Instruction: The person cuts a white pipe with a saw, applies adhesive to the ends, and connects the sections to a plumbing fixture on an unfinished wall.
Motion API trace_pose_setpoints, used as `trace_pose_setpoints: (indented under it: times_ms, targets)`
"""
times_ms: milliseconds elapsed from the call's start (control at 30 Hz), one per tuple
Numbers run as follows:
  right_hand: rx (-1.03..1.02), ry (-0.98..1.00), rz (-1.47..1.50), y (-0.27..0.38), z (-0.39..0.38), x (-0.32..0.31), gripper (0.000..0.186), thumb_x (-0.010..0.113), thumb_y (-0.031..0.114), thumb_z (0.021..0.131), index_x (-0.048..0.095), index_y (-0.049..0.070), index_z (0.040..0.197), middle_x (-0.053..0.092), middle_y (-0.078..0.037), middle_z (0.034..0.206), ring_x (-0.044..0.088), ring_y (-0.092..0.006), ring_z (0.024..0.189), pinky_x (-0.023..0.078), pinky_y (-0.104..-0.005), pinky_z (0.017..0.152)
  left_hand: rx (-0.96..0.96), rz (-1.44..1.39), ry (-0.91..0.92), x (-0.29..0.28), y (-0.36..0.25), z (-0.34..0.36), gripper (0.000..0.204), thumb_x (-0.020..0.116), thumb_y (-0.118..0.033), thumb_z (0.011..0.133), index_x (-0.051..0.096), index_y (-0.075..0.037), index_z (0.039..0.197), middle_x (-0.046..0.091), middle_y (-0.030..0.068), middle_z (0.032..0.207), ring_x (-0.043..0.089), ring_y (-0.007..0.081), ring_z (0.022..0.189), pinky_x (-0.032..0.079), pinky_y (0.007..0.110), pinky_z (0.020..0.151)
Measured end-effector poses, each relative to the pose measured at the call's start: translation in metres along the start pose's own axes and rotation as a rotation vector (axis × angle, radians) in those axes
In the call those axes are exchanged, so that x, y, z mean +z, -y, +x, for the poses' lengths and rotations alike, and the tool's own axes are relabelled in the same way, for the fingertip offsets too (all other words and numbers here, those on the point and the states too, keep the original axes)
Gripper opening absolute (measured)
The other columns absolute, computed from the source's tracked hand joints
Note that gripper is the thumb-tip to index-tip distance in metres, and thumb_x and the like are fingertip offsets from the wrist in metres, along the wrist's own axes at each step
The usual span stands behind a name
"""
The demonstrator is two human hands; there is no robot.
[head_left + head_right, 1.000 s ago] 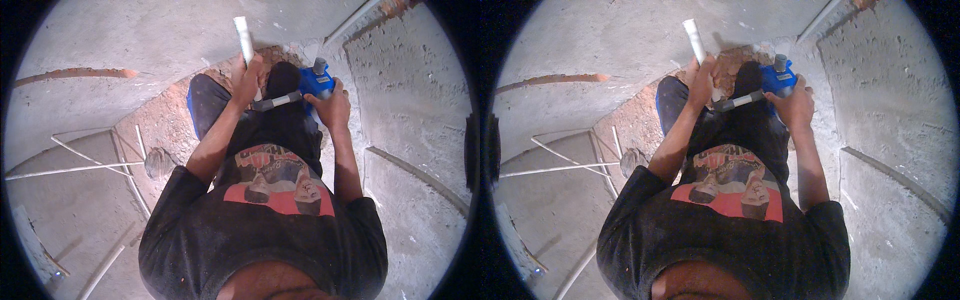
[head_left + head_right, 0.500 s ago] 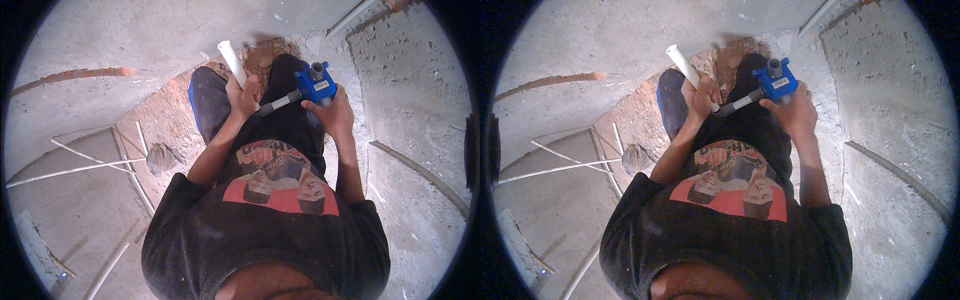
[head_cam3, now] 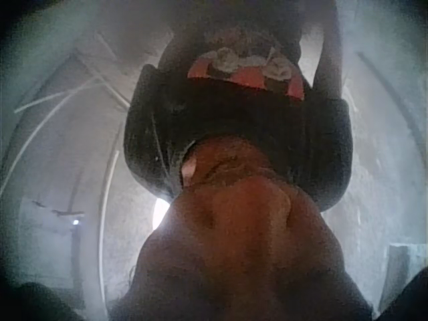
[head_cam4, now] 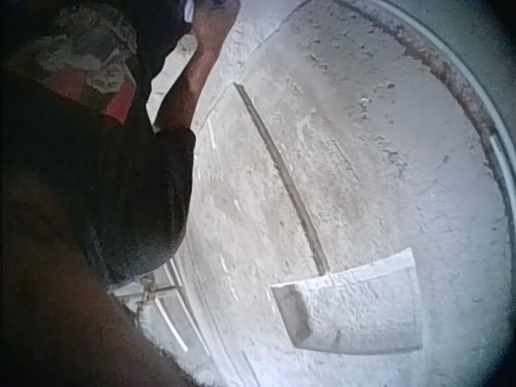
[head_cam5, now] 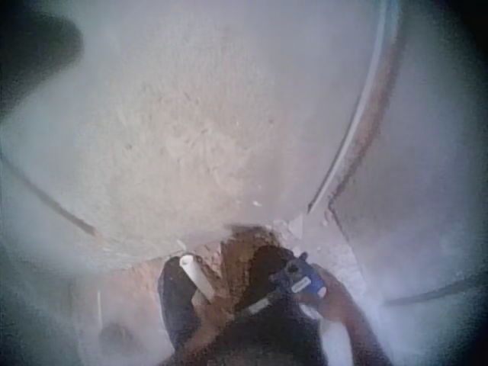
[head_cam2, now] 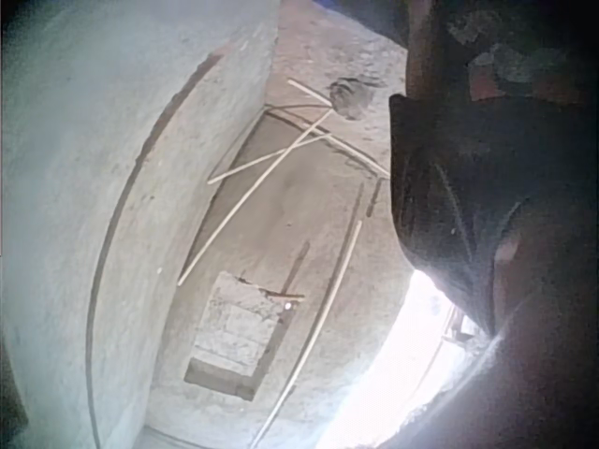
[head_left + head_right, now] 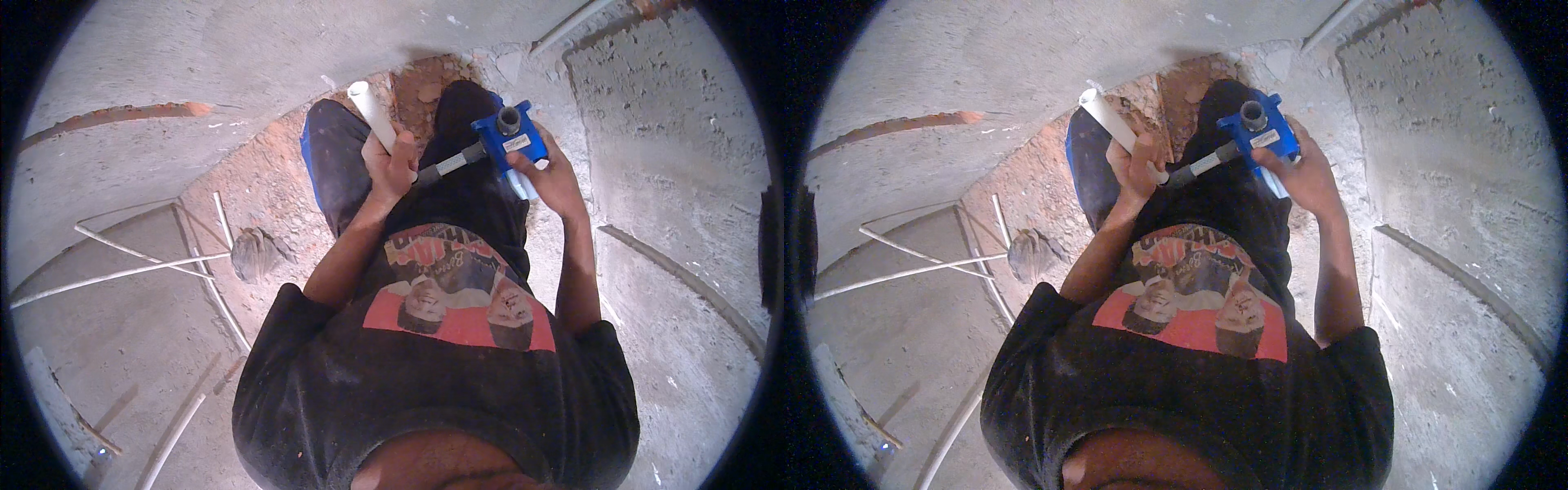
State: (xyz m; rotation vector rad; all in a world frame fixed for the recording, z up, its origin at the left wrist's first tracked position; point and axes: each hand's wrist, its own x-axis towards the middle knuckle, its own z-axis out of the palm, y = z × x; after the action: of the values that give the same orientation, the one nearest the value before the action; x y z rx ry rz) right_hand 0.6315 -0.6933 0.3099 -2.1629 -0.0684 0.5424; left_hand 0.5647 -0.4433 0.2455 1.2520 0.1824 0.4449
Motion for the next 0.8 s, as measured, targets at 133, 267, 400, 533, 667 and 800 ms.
trace_pose_setpoints:
  times_ms: [133, 267, 400, 533, 667, 800]
  targets:
    - [0.06, 0.115, 0.161, -0.035, 0.013, 0.002, 0.082, 0.07, 0.056, 0.078, 0.044, 0.008, 0.139, 0.06, -0.016, 0.121, 0.058, -0.0248, 0.11, 0.043, -0.0343, 0.095, -0.042, -0.057, -0.024, -0.006, 0.004, -0.003, 0.02, 0.053, -0.018, 0.095, 0.047, -0.003, 0.084, 0.047, -0.0003, 0.056, 0.042, 0.0059, 0.041, 0.034, 0.023, 0.037]
    - [0.108, 0.021, 0.338, -0.032, 0.013, 0.018, 0.08, 0.065, 0.058, 0.081, 0.045, 0.005, 0.137, 0.06, -0.016, 0.118, 0.058, -0.0231, 0.108, 0.043, -0.0312, 0.093, -0.017, -0.024, -0.023, -0.007, 0.009, -0.007, 0.02, 0.053, -0.018, 0.094, 0.048, -0.002, 0.084, 0.046, 0.0001, 0.056, 0.043, 0.0065, 0.042, 0.034, 0.023, 0.037]
    - [0.161, 0.001, 0.353, -0.021, 0.014, 0.029, 0.081, 0.064, 0.059, 0.082, 0.046, -0.001, 0.134, 0.061, -0.017, 0.114, 0.059, -0.0222, 0.103, 0.045, -0.0303, 0.088, -0.052, -0.038, -0.078, -0.012, 0.007, -0.003, 0.021, 0.055, -0.022, 0.094, 0.046, -0.005, 0.086, 0.04, 0.0014, 0.057, 0.038, 0.0098, 0.043, 0.035, 0.026, 0.038]
    - [0.188, -0.026, 0.376, -0.019, 0.014, 0.03, 0.081, 0.064, 0.059, 0.081, 0.047, -0.003, 0.131, 0.062, -0.016, 0.11, 0.061, -0.0207, 0.096, 0.047, -0.0299, 0.082, -0.022, -0.028, -0.064, -0.014, 0.01, -0.004, 0.021, 0.054, -0.021, 0.094, 0.045, -0.005, 0.083, 0.04, 0.0016, 0.057, 0.038, 0.0099, 0.044, 0.035, 0.026, 0.039]
    - [0.235, -0.033, 0.38, -0.008, 0.011, 0.031, 0.079, 0.064, 0.058, 0.082, 0.05, -0.003, 0.129, 0.063, -0.015, 0.106, 0.061, -0.0197, 0.092, 0.047, -0.0284, 0.08, 0.079, -0.059, -0.063, -0.021, 0.014, -0.004, 0.019, 0.053, -0.015, 0.093, 0.049, -0.002, 0.079, 0.047, 0.0013, 0.055, 0.045, 0.008, 0.043, 0.036, 0.024, 0.038]
    - [0.25, -0.039, 0.378, -0.007, 0.011, 0.032, 0.076, 0.063, 0.058, 0.082, 0.052, -0.003, 0.127, 0.064, -0.014, 0.104, 0.061, -0.0189, 0.091, 0.047, -0.0282, 0.079, 0.032, -0.03, -0.064, -0.023, 0.01, -0.001, 0.022, 0.055, -0.018, 0.092, 0.048, -0.003, 0.077, 0.045, 0.0014, 0.055, 0.043, 0.0084, 0.043, 0.035, 0.025, 0.038]
